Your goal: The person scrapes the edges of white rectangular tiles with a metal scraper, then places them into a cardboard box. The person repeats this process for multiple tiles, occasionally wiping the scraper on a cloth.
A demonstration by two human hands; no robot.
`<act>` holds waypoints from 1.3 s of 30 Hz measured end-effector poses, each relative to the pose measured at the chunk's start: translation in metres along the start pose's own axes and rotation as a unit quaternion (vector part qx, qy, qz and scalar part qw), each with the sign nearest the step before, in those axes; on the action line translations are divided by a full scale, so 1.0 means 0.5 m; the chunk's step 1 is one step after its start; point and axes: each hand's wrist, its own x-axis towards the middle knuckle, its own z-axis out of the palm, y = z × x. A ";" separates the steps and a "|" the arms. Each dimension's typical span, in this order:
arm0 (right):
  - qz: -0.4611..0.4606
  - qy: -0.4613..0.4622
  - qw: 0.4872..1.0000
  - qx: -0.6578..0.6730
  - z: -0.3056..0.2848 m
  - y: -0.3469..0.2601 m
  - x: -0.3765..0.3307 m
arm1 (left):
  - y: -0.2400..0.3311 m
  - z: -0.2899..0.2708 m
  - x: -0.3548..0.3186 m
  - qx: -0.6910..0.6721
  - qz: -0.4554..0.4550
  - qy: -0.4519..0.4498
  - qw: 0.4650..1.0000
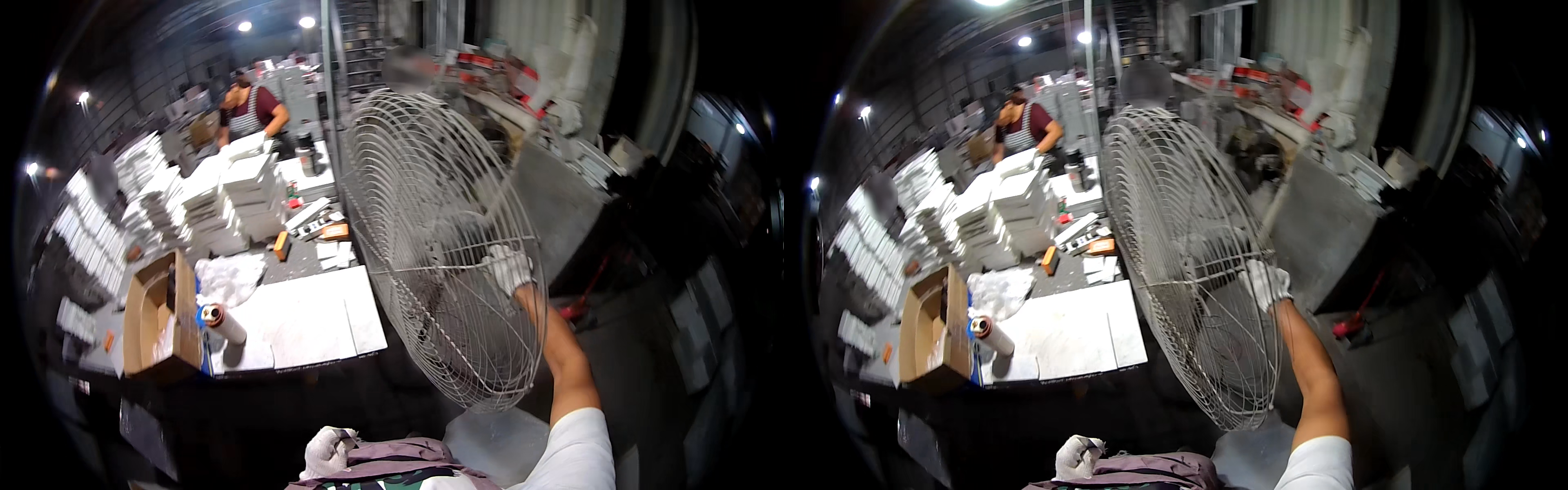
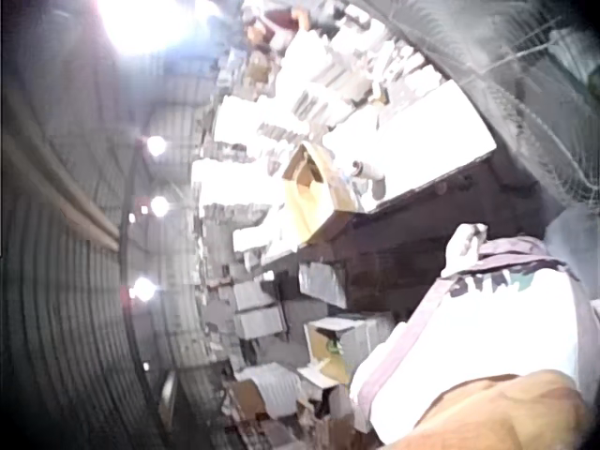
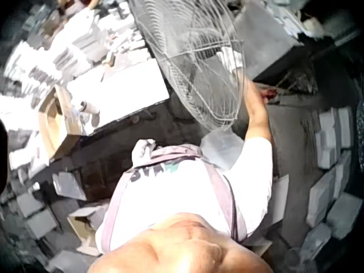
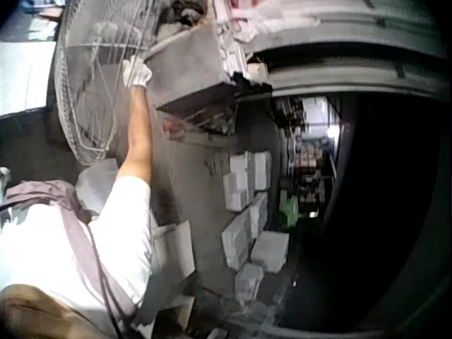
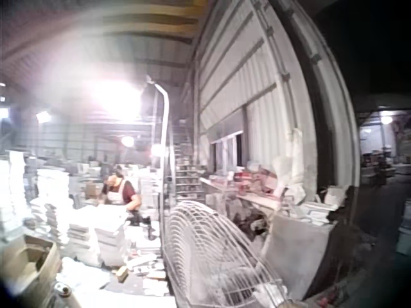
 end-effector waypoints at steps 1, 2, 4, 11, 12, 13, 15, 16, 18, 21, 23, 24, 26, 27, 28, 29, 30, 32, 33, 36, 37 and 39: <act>-0.006 0.087 0.996 0.009 0.041 0.035 -0.007 | 0.005 0.008 0.000 0.001 0.008 0.004 1.000; -0.013 0.173 0.985 0.022 0.066 0.057 -0.016 | 0.004 0.013 -0.003 0.001 0.016 0.010 1.000; -0.004 -0.044 0.999 -0.006 0.033 -0.014 0.016 | 0.006 0.013 -0.025 0.044 0.005 0.047 0.998; -0.014 0.008 0.996 -0.082 0.009 0.007 -0.002 | 0.032 0.012 -0.043 0.099 0.027 0.034 0.994; -0.017 0.017 0.996 -0.084 0.014 -0.001 -0.002 | 0.029 0.007 -0.056 0.117 0.033 0.037 0.992; -0.019 0.026 0.996 -0.086 0.014 -0.005 -0.001 | 0.010 0.005 -0.068 0.076 0.018 0.054 0.995; -0.094 0.149 0.975 -0.132 0.016 -0.007 -0.005 | 0.021 -0.003 -0.078 0.093 0.007 0.069 0.993; -0.088 0.121 0.980 -0.129 0.020 -0.004 -0.004 | 0.020 -0.004 -0.084 0.105 0.003 0.074 0.992; -0.069 0.066 0.988 -0.123 0.007 -0.008 0.002 | 0.014 -0.004 -0.095 0.109 0.007 0.077 0.991; -0.071 0.084 0.989 -0.099 0.018 -0.008 0.002 | 0.023 -0.009 -0.100 0.123 0.012 0.070 0.990; -0.033 0.041 0.997 -0.052 0.016 -0.009 0.004 | 0.012 -0.007 -0.104 0.107 0.016 0.086 0.990; -0.029 0.042 0.998 -0.036 0.018 -0.004 0.005 | 0.009 -0.005 -0.104 0.099 0.019 0.092 0.991; -0.032 0.042 0.998 -0.034 0.022 -0.009 0.005 | 0.023 -0.008 -0.098 0.141 0.026 0.083 0.986; -0.032 0.037 0.998 -0.031 0.026 -0.007 0.001 | 0.028 -0.008 -0.095 0.163 0.029 0.079 0.983; -0.035 0.032 0.999 -0.025 0.026 -0.007 -0.001 | 0.028 -0.006 -0.093 0.159 0.030 0.077 0.984; -0.039 0.025 0.999 -0.020 0.028 0.002 -0.001 | 0.027 -0.003 -0.091 0.155 0.030 0.075 0.985; -0.043 0.020 0.999 -0.015 0.035 0.012 -0.014 | 0.028 -0.005 -0.088 0.154 0.031 0.073 0.985; -0.047 0.004 0.999 -0.023 0.048 0.055 -0.068 | 0.031 -0.009 -0.083 0.190 0.020 0.063 0.980; -0.047 -0.011 0.998 -0.032 0.060 0.081 -0.105 | 0.031 -0.010 -0.083 0.208 0.012 0.060 0.976; -0.061 -0.117 0.982 -0.132 0.120 0.219 -0.312 | 0.008 0.002 -0.093 0.062 -0.091 0.102 0.989; -0.087 -0.183 0.956 -0.212 0.135 0.298 -0.416 | 0.007 0.003 -0.085 0.029 -0.138 0.105 0.984; -0.213 -0.323 0.806 -0.449 0.108 0.497 -0.593 | -0.040 -0.026 -0.076 -0.003 -0.121 0.099 0.988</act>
